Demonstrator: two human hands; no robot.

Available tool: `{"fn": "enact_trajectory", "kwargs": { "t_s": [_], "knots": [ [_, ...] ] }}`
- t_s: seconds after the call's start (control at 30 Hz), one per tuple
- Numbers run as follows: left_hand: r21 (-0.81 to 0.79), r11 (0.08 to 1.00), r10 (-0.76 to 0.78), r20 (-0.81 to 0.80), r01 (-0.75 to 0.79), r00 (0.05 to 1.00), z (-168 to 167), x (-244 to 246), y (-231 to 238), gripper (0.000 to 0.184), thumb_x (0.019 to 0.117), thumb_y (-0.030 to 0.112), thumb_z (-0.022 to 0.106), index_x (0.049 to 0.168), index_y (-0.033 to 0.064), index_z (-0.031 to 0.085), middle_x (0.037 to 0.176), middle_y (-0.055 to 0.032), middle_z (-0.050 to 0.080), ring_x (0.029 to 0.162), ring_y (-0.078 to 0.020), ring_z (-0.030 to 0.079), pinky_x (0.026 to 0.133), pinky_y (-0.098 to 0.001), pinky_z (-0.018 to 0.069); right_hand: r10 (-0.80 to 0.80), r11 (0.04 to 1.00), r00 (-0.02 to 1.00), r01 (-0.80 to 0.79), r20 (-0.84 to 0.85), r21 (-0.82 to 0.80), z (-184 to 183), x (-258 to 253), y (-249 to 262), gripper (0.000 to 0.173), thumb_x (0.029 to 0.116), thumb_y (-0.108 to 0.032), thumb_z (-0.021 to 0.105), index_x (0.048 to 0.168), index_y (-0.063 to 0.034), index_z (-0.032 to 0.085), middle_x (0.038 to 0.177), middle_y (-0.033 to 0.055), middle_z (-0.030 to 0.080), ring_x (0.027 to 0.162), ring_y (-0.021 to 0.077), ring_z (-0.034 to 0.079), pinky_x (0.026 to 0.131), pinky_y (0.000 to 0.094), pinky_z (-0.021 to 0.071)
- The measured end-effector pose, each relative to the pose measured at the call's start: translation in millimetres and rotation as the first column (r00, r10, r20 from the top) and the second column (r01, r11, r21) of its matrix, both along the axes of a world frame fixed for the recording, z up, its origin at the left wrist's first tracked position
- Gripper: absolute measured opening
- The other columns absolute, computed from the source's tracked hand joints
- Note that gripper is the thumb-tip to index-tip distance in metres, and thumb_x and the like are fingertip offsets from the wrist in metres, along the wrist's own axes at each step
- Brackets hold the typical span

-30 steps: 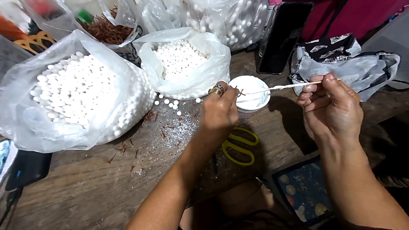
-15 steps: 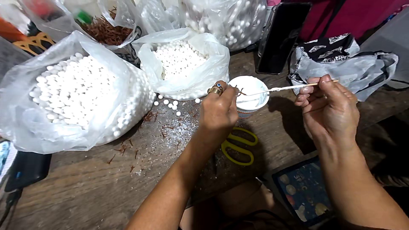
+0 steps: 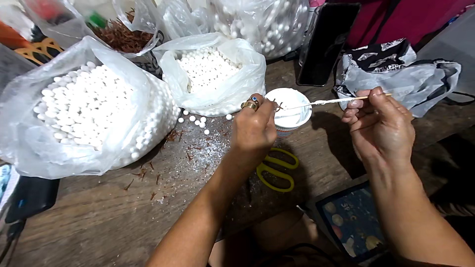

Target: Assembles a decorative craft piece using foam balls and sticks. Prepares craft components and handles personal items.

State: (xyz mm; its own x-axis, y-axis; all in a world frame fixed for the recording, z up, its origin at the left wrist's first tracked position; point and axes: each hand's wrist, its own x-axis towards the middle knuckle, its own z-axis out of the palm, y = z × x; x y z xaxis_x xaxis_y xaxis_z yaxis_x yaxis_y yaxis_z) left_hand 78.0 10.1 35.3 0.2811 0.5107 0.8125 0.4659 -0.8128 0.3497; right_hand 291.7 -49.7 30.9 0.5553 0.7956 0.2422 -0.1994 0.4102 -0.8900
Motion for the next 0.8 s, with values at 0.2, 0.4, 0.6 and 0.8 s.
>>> {"fn": "enact_trajectory", "kwargs": {
  "t_s": [0.2,0.4,0.6,0.8],
  "knots": [
    [-0.009,1.000,-0.007,0.010,0.007,1.000,0,0,0,0.014,0.0855,-0.008,0.061,0.087,-0.0054,0.074,0.083,-0.0170,0.068,0.076,-0.0173,0.065,0.069,-0.0207,0.0503,0.014,0.999,1.000,-0.014,-0.025,-0.036,1,-1,-3,0.041,0.1107,-0.011,0.029,0.092,-0.0110,0.066,0.073,-0.0047,0.071,0.062,0.0039,0.067,0.062,0.0180,0.0578],
    [-0.021,1.000,-0.011,0.040,0.012,0.999,-1,-3,0,0.013,0.0864,-0.007,0.060,0.086,-0.0059,0.074,0.082,-0.0164,0.067,0.076,-0.0159,0.064,0.069,-0.0197,0.0497,0.049,0.996,0.993,-0.056,-0.107,-0.065,0,1,-4,0.042,0.1117,-0.014,0.029,0.092,-0.0110,0.066,0.073,-0.0048,0.069,0.062,0.0030,0.065,0.062,0.0164,0.0565],
    [-0.052,0.999,-0.007,0.148,0.015,0.989,-8,-14,1,0.011,0.0845,-0.006,0.063,0.084,-0.0057,0.075,0.080,-0.0161,0.068,0.075,-0.0127,0.064,0.071,-0.0178,0.0494,-0.055,0.998,0.991,0.057,0.120,-0.013,-3,3,0,0.037,0.1094,-0.010,0.032,0.093,-0.0126,0.065,0.076,-0.0068,0.072,0.063,0.0036,0.067,0.064,0.0190,0.0585],
    [-0.194,0.980,0.068,0.148,-0.039,0.987,-17,-73,2,0.010,0.0937,0.000,0.065,0.093,-0.0056,0.073,0.089,-0.0136,0.069,0.081,-0.0089,0.064,0.076,-0.0189,0.0514,-0.003,1.000,0.785,-0.014,0.620,0.022,-10,2,14,0.013,0.1001,-0.008,0.058,0.098,-0.0124,0.070,0.087,-0.0146,0.071,0.072,-0.0027,0.067,0.069,0.0174,0.0588]
  ]
}}
